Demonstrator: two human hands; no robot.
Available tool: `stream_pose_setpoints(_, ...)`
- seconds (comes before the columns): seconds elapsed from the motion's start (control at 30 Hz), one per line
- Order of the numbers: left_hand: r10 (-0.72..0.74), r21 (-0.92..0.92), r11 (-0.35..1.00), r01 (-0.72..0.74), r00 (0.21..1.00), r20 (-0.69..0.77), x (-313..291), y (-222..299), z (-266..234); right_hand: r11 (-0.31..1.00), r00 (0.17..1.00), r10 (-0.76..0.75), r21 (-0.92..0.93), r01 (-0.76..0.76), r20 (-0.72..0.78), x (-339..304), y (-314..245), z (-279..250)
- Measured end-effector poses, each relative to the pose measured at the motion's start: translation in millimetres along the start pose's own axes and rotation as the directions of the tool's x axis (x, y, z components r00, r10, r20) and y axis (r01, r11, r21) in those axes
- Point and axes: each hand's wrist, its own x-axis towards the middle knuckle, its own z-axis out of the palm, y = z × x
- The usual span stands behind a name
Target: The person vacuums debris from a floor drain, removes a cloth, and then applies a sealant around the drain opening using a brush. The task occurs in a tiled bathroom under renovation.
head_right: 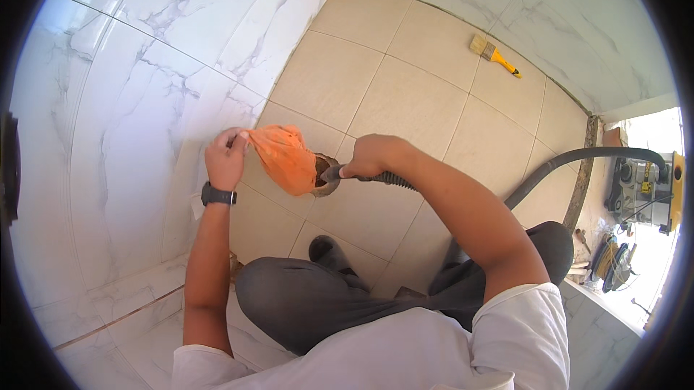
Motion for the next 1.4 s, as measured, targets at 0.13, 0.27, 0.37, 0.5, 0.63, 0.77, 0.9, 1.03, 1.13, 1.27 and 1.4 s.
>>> stream_pose_setpoints(0.13,0.156,0.042,0.987,-0.156,0.988,-0.013,99.5,82.7,4.3,0.988,0.993,0.093,0.129,-0.083,-0.073,15.5,-23.2,51.0)
stream_pose_setpoints(0.27,0.150,-0.014,0.988,-0.151,0.988,-0.021,165.7,163.8,24.1,0.950,0.973,0.172,0.287,-0.122,-0.154,16.2,-21.6,74.3)
stream_pose_setpoints(0.37,0.165,0.065,0.985,-0.161,0.985,-0.050,194.9,201.8,49.4,0.949,0.987,0.128,0.303,-0.091,-0.102,9.9,-6.8,81.0)
stream_pose_setpoints(0.5,0.087,-0.059,0.994,-0.088,0.996,-0.019,216.6,221.9,96.4,0.951,0.997,0.034,0.309,-0.010,-0.075,-4.3,27.5,64.7)
stream_pose_setpoints(0.63,-0.009,-0.408,0.912,0.045,0.996,0.090,224.5,246.3,152.8,0.895,0.996,-0.010,0.444,0.048,-0.087,-46.6,79.9,12.6)
stream_pose_setpoints(0.77,0.022,-0.537,0.839,0.085,0.981,0.190,215.6,291.7,219.1,0.727,0.996,0.081,0.682,-0.081,0.032,-119.8,147.7,-32.2)
stream_pose_setpoints(0.9,0.072,-0.507,0.858,0.082,0.959,0.275,186.4,341.0,260.0,0.583,0.993,0.117,0.810,-0.064,-0.005,-185.9,240.8,-39.1)
stream_pose_setpoints(1.03,0.160,-0.424,0.905,0.020,0.909,0.386,149.3,400.3,291.4,0.247,0.956,0.292,0.963,-0.110,0.034,-230.9,328.9,14.2)
stream_pose_setpoints(1.13,0.207,-0.367,0.930,-0.026,0.861,0.464,120.2,445.1,324.9,-0.008,0.954,0.296,0.999,-0.041,0.041,-245.5,371.7,65.1)
stream_pose_setpoints(1.27,0.251,-0.337,0.940,-0.055,0.780,0.573,85.1,495.8,384.4,-0.129,0.948,0.313,0.991,-0.026,0.065,-240.3,381.1,116.2)
stream_pose_setpoints(1.4,0.255,-0.424,0.904,0.044,0.741,0.621,66.8,531.9,451.3,-0.130,0.932,0.356,0.991,-0.016,0.061,-228.1,365.4,127.1)
